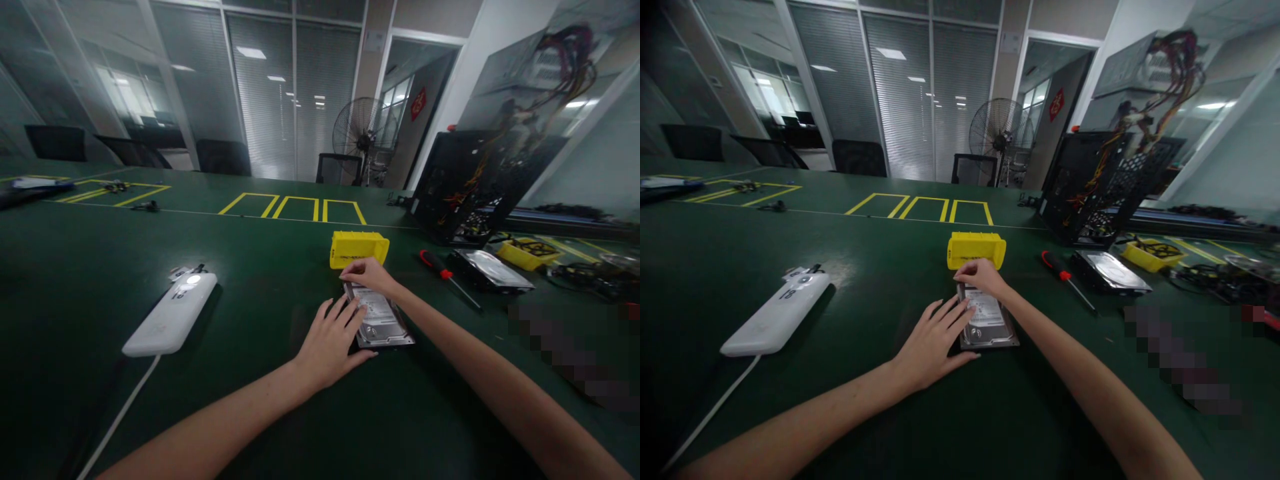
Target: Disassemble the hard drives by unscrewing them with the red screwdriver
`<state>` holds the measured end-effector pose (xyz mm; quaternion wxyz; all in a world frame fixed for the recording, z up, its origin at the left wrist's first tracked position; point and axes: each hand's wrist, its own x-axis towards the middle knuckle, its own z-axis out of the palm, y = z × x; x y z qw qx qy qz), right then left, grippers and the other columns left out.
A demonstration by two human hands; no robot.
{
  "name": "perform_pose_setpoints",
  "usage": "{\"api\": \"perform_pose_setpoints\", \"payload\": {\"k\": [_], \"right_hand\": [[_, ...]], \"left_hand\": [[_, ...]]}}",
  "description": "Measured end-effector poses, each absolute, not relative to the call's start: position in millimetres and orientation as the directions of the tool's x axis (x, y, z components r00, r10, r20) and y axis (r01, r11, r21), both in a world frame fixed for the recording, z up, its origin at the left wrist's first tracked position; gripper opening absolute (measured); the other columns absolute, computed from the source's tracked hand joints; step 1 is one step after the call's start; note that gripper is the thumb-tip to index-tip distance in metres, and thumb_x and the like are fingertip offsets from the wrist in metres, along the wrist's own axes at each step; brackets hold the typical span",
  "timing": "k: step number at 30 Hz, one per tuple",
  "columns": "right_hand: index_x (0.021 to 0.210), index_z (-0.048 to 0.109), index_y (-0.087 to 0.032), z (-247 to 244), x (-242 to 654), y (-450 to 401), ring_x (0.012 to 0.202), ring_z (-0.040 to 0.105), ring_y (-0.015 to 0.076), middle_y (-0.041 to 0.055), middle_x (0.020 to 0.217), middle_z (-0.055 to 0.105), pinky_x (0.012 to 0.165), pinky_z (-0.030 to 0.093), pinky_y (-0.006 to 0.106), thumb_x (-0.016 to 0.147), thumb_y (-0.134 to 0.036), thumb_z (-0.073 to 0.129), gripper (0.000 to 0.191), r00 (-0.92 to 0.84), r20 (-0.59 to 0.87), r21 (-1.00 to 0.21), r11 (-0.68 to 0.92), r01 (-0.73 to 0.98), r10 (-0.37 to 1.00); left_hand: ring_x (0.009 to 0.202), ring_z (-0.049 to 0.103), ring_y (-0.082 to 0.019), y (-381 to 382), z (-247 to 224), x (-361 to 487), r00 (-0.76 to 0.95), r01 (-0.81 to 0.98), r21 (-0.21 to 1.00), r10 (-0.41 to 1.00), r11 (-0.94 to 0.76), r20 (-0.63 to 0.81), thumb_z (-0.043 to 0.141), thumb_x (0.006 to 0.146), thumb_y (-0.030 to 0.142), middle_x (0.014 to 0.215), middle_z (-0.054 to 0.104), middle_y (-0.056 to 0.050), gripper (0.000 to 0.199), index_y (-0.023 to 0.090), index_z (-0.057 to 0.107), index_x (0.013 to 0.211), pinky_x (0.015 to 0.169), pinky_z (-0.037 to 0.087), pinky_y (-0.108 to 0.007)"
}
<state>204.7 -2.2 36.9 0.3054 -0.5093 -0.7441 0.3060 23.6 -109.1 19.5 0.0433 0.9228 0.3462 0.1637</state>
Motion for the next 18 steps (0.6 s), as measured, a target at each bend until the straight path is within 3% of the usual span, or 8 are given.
{"api": "perform_pose_setpoints", "payload": {"k": [18], "right_hand": [[0.086, 0.071, -0.015, 23, 209, -2, 0.083, 0.066, 0.0159, 0.005, 0.089, 0.072, 0.08, 0.051, 0.032, 0.077, -0.032, 0.065, 0.02, -0.302, 0.161, -0.788, 0.307, 0.534, 0.94]], "left_hand": [[0.136, 0.029, -0.03, -108, 17, 23, 0.711, 0.615, 0.192, 0.643, -0.765, 0.286, 0.045, 0.085, 0.06, 0.148, 0.035, -0.011, 0.071, 0.02, 0.031, 0.142, 0.109, 0.026, -0.054]]}}
